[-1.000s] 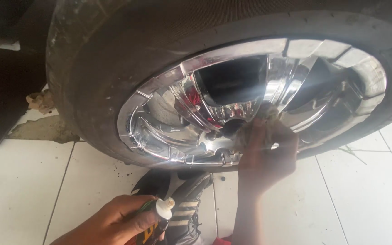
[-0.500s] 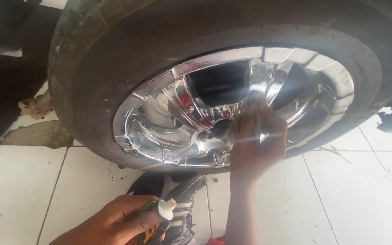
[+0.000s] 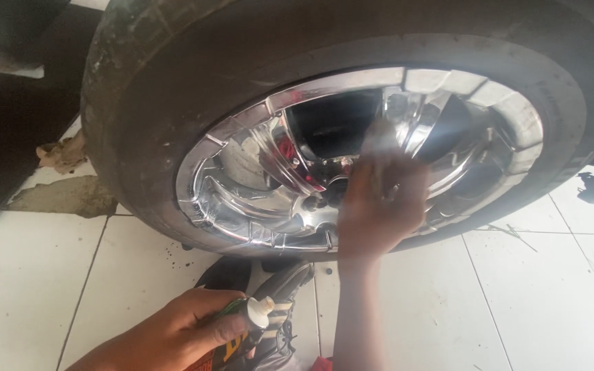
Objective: Apply polish and clean a chrome car wheel with a cloth.
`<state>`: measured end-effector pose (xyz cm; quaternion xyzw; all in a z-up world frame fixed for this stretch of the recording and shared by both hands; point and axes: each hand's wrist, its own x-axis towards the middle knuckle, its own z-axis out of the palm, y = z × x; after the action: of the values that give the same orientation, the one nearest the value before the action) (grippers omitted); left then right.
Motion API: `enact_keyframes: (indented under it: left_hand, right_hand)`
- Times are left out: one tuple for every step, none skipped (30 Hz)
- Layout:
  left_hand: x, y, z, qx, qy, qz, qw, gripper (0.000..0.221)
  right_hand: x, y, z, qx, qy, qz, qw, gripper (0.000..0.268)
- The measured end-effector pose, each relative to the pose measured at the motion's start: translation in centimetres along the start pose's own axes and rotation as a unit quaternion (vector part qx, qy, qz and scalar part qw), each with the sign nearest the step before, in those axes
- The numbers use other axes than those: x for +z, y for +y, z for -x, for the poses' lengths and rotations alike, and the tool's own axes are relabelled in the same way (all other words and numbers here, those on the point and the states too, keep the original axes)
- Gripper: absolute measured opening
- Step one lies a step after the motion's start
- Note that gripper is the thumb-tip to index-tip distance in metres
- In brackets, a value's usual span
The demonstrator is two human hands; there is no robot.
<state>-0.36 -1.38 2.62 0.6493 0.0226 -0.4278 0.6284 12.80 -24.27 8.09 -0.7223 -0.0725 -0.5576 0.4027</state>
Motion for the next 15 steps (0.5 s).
enact_keyframes:
  left_hand:
    - [-0.5,-1.4,-0.3,0.024,0.018,0.011,0.999,0.058]
    - [-1.2,-2.3,-0.8,0.051,0.036,0.018,0.998,0.053]
    - [-1.2,-1.4,-0.6,0.055,0.038,0.015,0.998,0.053]
    - [-1.0,-0.8,-0.1,0.036,0.002,0.048,0.998,0.052]
    - [-0.8,-0.1,0.4,0.019,-0.033,0.082,0.996,0.051]
    - [-1.3,-0.7,0.2,0.017,-0.033,0.082,0.996,0.051]
    - [-1.8,-1.3,0.0,0.022,-0.017,0.073,0.997,0.049]
    - [-2.1,-2.1,-0.2,0.026,-0.003,0.067,0.997,0.047]
    - [-2.6,-3.3,-0.7,0.023,-0.005,0.068,0.997,0.047]
    - [-3.0,-4.4,-1.2,0.055,-0.030,0.127,0.990,0.044]
    - [-3.4,-5.6,-1.5,0.086,-0.056,0.186,0.977,0.041]
    - [-3.4,-4.3,-1.1,0.088,-0.055,0.183,0.978,0.041]
    - [-3.4,-3.0,-0.7,0.074,-0.022,0.096,0.992,0.041]
    - [-3.1,-2.2,-0.2,0.055,0.009,0.013,0.998,0.040]
    - [-3.1,-2.1,0.1,0.054,0.007,0.015,0.998,0.040]
  right_hand:
    - [-0.3,0.1,1.1,-0.007,-0.008,0.006,1.000,0.012]
    - [-0.5,0.2,1.9,-0.017,-0.010,0.011,1.000,0.012]
    - [-0.3,0.0,1.5,-0.019,-0.006,0.009,1.000,0.012]
    - [-0.4,-0.2,1.4,0.033,-0.006,0.003,0.999,0.010]
    - [-0.3,-0.4,1.3,0.086,-0.008,-0.004,0.996,0.010]
    - [0.1,0.0,0.1,0.087,-0.008,-0.003,0.996,0.010]
    - [0.6,0.4,-1.1,0.035,-0.011,-0.046,0.998,0.006]
    - [0.8,0.8,-2.2,-0.017,-0.017,-0.087,0.996,0.007]
    - [1.0,0.8,-2.9,-0.015,-0.019,-0.085,0.996,0.007]
    - [1.1,0.6,-3.7,-0.052,-0.030,-0.023,0.998,0.009]
    - [1.2,0.4,-4.6,-0.088,-0.042,0.038,0.995,0.018]
    - [1.2,0.1,-4.6,-0.090,-0.039,0.037,0.995,0.018]
    - [1.3,-0.2,-4.5,-0.076,-0.042,0.031,0.996,0.017]
    - [1.1,-0.5,-4.2,-0.060,-0.050,0.028,0.997,0.015]
    - [0.7,-0.7,-3.0,-0.060,-0.052,0.030,0.996,0.015]
